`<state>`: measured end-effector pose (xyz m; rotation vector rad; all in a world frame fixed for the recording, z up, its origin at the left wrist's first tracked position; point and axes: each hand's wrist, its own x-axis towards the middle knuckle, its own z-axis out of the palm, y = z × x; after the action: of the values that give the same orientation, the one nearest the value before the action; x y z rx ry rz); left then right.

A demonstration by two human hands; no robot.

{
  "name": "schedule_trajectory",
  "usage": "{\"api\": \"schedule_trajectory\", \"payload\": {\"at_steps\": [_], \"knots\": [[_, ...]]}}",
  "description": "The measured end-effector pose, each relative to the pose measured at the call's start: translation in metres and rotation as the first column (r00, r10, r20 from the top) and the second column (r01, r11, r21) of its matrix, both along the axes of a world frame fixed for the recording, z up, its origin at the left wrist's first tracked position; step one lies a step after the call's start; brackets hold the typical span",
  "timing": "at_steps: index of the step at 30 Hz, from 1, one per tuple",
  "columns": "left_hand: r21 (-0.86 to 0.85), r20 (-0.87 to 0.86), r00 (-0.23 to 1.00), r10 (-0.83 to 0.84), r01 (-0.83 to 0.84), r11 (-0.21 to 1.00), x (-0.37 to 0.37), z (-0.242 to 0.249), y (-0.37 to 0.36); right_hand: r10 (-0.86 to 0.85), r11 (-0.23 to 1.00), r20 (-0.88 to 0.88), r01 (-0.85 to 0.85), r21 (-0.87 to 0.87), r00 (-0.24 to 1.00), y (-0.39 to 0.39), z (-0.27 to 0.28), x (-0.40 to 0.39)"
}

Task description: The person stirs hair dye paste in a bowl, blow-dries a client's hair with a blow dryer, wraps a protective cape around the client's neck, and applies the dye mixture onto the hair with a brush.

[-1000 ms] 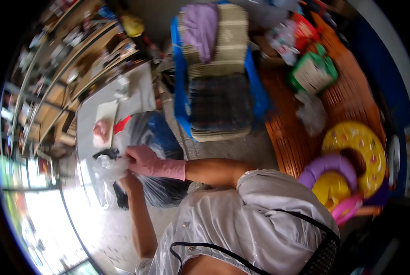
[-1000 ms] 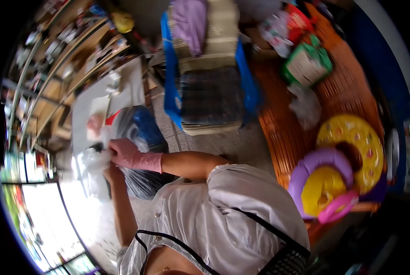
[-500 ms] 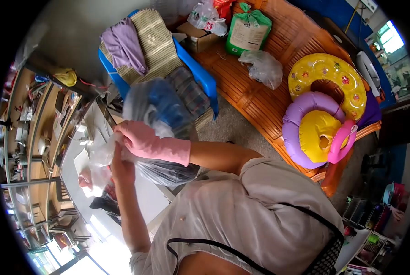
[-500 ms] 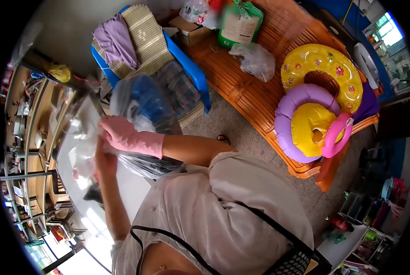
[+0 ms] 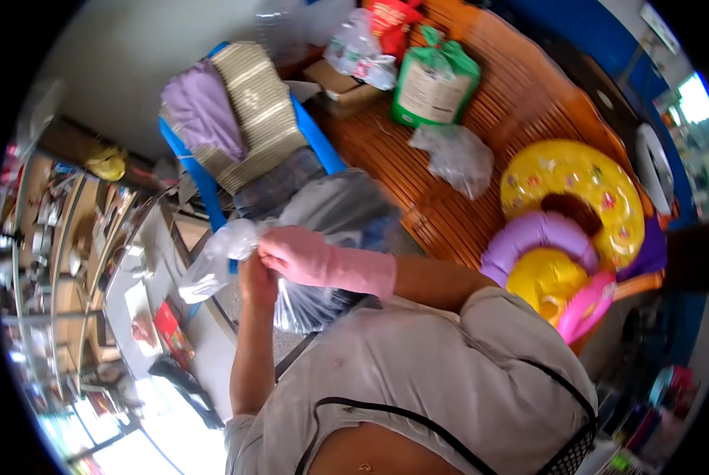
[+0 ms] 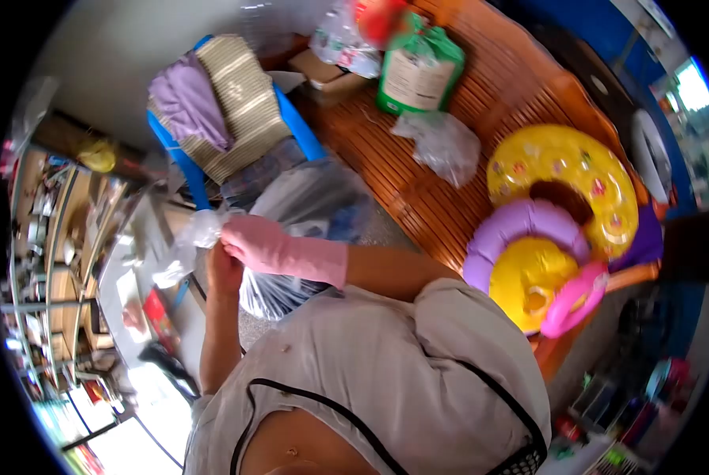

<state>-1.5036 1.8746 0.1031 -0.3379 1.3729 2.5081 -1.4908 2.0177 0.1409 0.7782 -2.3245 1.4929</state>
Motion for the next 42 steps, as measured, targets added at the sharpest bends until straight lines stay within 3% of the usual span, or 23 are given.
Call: {"api": "schedule_trajectory", "payload": {"at_steps": [3,5,7,9,11,12,13,14,16,18,19,20,21,22,25,32,34,36,37,38,39,40,42], "knots": [[-0.268,-0.070,0.994,0.084,-0.100,0.958,-0.011,0.003,0.030,0.092,0.983,0.128,-0.069,-0.172,0.988,0.031,0.006,-0.014],[-0.317,-0.037,0.994,-0.104,0.087,0.944,-0.018,0.019,0.043,0.168,0.962,0.230,-0.109,-0.249,0.958,0.051,0.000,-0.030],[-0.277,0.097,0.989,0.114,-0.083,0.957,-0.032,0.026,0.061,0.231,0.922,0.316,-0.104,-0.372,0.920,0.074,-0.001,-0.041],[-0.228,0.030,0.997,0.077,-0.068,0.971,-0.049,0.027,0.070,-0.022,1.000,-0.120,0.022,0.000,0.992,0.105,0.016,-0.060],[-0.157,0.162,0.987,-0.003,0.029,0.987,-0.070,0.005,0.077,0.057,0.992,0.049,-0.062,0.112,0.997,0.114,-0.016,-0.082],[-0.265,-0.123,0.970,-0.209,0.171,0.949,-0.080,0.007,0.077,0.070,0.990,0.049,-0.075,0.117,0.996,0.112,-0.041,-0.091],[-0.408,-0.367,0.829,-0.422,0.264,0.874,-0.092,0.010,0.078,0.061,0.935,0.094,-0.090,0.344,0.994,0.108,-0.068,-0.100],[-0.418,-0.432,0.806,-0.405,0.218,0.882,-0.109,-0.019,0.086,0.039,0.827,0.135,-0.108,0.552,0.990,0.106,-0.080,-0.110],[-0.430,-0.556,0.746,-0.367,0.120,0.895,-0.144,-0.075,0.103,-0.029,0.815,0.208,-0.097,0.571,0.978,0.105,-0.042,-0.147],[-0.466,-0.607,0.676,-0.418,0.123,0.876,-0.175,-0.069,0.103,-0.180,0.803,0.395,-0.097,0.588,0.901,0.103,0.022,-0.173],[-0.194,-0.520,0.793,-0.319,0.254,0.948,-0.177,-0.013,0.095,-0.253,0.796,0.473,-0.096,0.598,0.844,0.102,0.048,-0.190],[-0.358,-0.593,0.735,-0.329,0.126,0.925,-0.192,0.004,0.084,-0.323,0.790,0.544,-0.096,0.606,0.775,0.105,0.061,-0.207],[-0.505,-0.648,0.679,-0.346,-0.043,0.862,-0.206,0.021,0.073,-0.345,0.651,-0.016,0.251,0.717,0.939,0.136,0.008,-0.238],[-0.605,-0.687,0.632,-0.358,-0.224,0.764,-0.220,0.038,0.063,-0.363,0.644,-0.063,0.299,0.704,0.929,0.153,0.008,-0.260],[-0.339,-0.553,0.833,-0.032,-0.189,0.922,-0.234,0.072,0.013,-0.417,0.628,-0.096,0.363,0.688,0.904,0.183,0.060,-0.332],[-0.574,-0.097,0.974,0.203,-0.221,0.788,-0.180,-0.074,-0.130,-0.367,0.415,-0.534,0.648,0.639,0.762,0.232,0.185,-0.570],[-0.592,0.050,0.950,0.308,-0.220,0.775,-0.151,-0.101,-0.149,-0.269,0.154,-0.693,0.741,0.654,0.668,0.229,0.219,-0.653],[-0.574,0.145,0.876,0.460,-0.304,0.760,-0.133,-0.114,-0.150,0.059,-0.397,-0.813,0.761,0.513,0.579,0.207,0.246,-0.730],[-0.563,0.172,0.825,0.538,-0.365,0.741,-0.127,-0.116,-0.146,0.096,-0.248,-0.859,0.848,0.468,0.503,0.192,0.249,-0.769],[-0.543,0.177,0.800,0.573,-0.407,0.735,-0.123,-0.116,-0.142,0.004,0.330,-0.869,0.820,0.468,0.495,0.170,0.247,-0.804],[-0.525,0.184,0.769,0.612,-0.450,0.723,-0.119,-0.112,-0.134,-0.068,0.800,-0.838,0.532,0.278,0.541,0.142,0.244,-0.831],[-0.518,0.179,0.750,0.636,-0.478,0.709,-0.117,-0.106,-0.122,-0.048,0.816,-0.843,0.508,0.276,0.535,0.115,0.236,-0.850],[-0.513,0.218,0.593,0.775,-0.606,0.608,-0.116,-0.094,-0.096,-0.170,0.862,-0.680,0.442,0.248,0.714,0.065,0.218,-0.877]]}}
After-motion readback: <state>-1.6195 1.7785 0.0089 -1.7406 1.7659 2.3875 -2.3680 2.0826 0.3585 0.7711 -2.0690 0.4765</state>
